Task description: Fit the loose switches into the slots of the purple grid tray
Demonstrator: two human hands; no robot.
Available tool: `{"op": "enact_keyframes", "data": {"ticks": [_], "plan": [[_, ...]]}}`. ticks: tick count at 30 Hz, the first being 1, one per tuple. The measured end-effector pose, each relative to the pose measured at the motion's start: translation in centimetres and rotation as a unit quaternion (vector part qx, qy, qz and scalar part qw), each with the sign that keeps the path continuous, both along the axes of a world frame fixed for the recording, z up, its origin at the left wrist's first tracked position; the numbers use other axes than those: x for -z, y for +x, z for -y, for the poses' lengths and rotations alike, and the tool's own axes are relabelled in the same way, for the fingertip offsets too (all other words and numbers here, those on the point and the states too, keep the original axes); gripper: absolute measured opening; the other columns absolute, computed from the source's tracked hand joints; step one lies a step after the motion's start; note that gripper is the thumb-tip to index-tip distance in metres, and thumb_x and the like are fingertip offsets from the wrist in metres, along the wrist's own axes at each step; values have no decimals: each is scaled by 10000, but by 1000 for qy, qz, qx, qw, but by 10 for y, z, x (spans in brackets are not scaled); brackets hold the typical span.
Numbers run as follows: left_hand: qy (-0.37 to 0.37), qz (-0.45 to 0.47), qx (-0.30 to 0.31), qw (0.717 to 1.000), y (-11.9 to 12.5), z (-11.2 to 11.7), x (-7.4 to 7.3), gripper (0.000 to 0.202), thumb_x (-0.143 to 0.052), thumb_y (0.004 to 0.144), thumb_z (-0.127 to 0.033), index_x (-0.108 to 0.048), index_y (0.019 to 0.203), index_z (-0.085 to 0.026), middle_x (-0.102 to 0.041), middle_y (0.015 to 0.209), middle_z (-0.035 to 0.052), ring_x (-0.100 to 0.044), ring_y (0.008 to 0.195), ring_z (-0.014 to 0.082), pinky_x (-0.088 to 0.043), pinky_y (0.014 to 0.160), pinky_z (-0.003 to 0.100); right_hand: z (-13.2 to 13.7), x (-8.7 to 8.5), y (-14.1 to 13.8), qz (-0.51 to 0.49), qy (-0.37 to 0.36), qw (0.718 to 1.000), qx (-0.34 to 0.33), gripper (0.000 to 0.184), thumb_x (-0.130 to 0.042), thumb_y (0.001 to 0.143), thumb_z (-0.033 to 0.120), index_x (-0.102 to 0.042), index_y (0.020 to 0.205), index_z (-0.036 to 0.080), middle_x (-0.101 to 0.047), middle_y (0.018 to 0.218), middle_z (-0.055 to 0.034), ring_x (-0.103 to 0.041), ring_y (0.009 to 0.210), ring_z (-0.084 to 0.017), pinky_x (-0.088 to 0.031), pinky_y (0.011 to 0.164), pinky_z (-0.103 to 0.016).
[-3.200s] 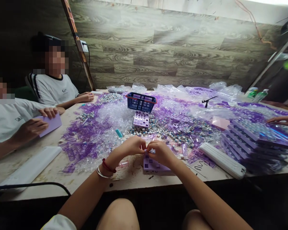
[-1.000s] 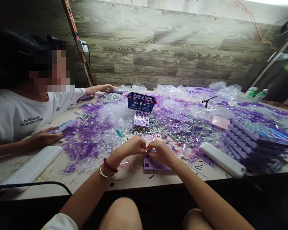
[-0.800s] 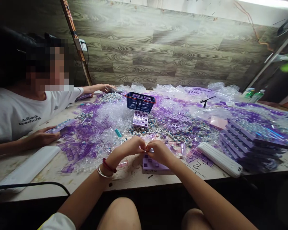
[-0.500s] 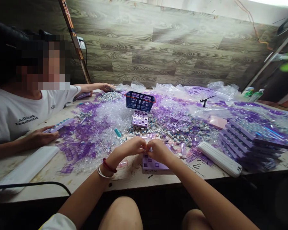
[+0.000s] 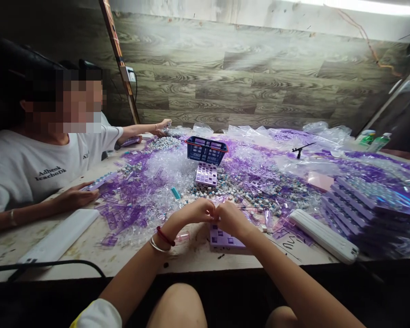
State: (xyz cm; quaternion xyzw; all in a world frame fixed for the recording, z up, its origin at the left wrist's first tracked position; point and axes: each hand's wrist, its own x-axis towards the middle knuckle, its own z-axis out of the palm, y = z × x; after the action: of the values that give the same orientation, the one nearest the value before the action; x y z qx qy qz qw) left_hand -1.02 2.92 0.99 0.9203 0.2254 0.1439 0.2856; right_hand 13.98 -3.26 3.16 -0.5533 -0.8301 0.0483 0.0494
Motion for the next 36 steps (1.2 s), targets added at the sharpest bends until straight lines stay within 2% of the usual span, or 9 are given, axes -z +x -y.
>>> {"op": "enact_keyframes", "data": {"ticks": [4, 8, 14, 18, 25, 30, 34, 36], "plan": [[11, -20, 36, 999, 5, -10, 3, 82, -660, 701, -65, -683, 641, -117, -633, 668, 8, -546, 631, 103, -382, 597, 176, -6, 5, 7, -34, -16, 999, -27, 195, -619, 739, 104, -778, 821, 180, -749, 796, -86, -682, 740, -202, -435, 673, -235], [-11, -12, 43, 999, 6, -12, 5, 96, -670, 690, -66, -670, 607, -114, -642, 680, 8, -549, 642, 104, -389, 588, 172, -10, 5, 5, -26, -15, 999, -41, 177, -631, 725, 109, -778, 798, 176, -747, 770, -84, -668, 691, -193, -419, 627, -236], [-54, -23, -5, 998, 1, -9, 11, 188, -602, 668, 30, -712, 719, -114, -698, 749, 8, -599, 679, 124, -440, 639, 195, -15, 0, -8, 11, -10, 999, -47, 154, -634, 695, 90, -766, 735, 158, -733, 735, -94, -635, 629, -193, -380, 556, -246], [-82, -32, -39, 995, -1, -11, 14, 207, -621, 633, 45, -714, 724, -116, -700, 718, -6, -615, 689, 134, -452, 640, 198, -22, -2, -11, 11, -21, 996, -84, 117, -637, 702, 122, -752, 684, 134, -713, 675, -80, -585, 558, -160, -341, 515, -240], [-65, -39, -43, 996, -4, -16, 17, 118, -673, 631, -31, -714, 696, -121, -680, 660, -16, -588, 626, 123, -432, 604, 198, -34, -1, -11, 12, -50, 994, -93, 84, -671, 668, 109, -753, 674, 95, -685, 602, -60, -527, 505, -121, -310, 477, -225], [-72, -22, -29, 997, -7, -16, 19, 127, -676, 635, -27, -722, 706, -122, -692, 693, -1, -593, 649, 127, -438, 626, 199, -32, -1, -9, -12, -53, 993, -100, 89, -674, 667, 87, -760, 683, 104, -697, 612, -47, -552, 520, -118, -333, 490, -214], [-51, -21, -13, 998, -9, -13, 15, 140, -670, 643, -10, -723, 717, -117, -683, 713, 10, -589, 650, 121, -422, 608, 189, -19, 1, -8, -36, -35, 993, -103, 128, -643, 710, 89, -762, 707, 136, -725, 680, -41, -603, 585, -130, -394, 543, -203], [-42, -25, -12, 999, -9, -11, 13, 93, -689, 659, -51, -720, 717, -118, -674, 709, 9, -583, 644, 117, -412, 594, 185, -11, 5, -7, -77, -14, 993, -83, 163, -623, 711, 64, -761, 708, 151, -733, 711, -49, -632, 628, -149, -436, 596, -216]]}}
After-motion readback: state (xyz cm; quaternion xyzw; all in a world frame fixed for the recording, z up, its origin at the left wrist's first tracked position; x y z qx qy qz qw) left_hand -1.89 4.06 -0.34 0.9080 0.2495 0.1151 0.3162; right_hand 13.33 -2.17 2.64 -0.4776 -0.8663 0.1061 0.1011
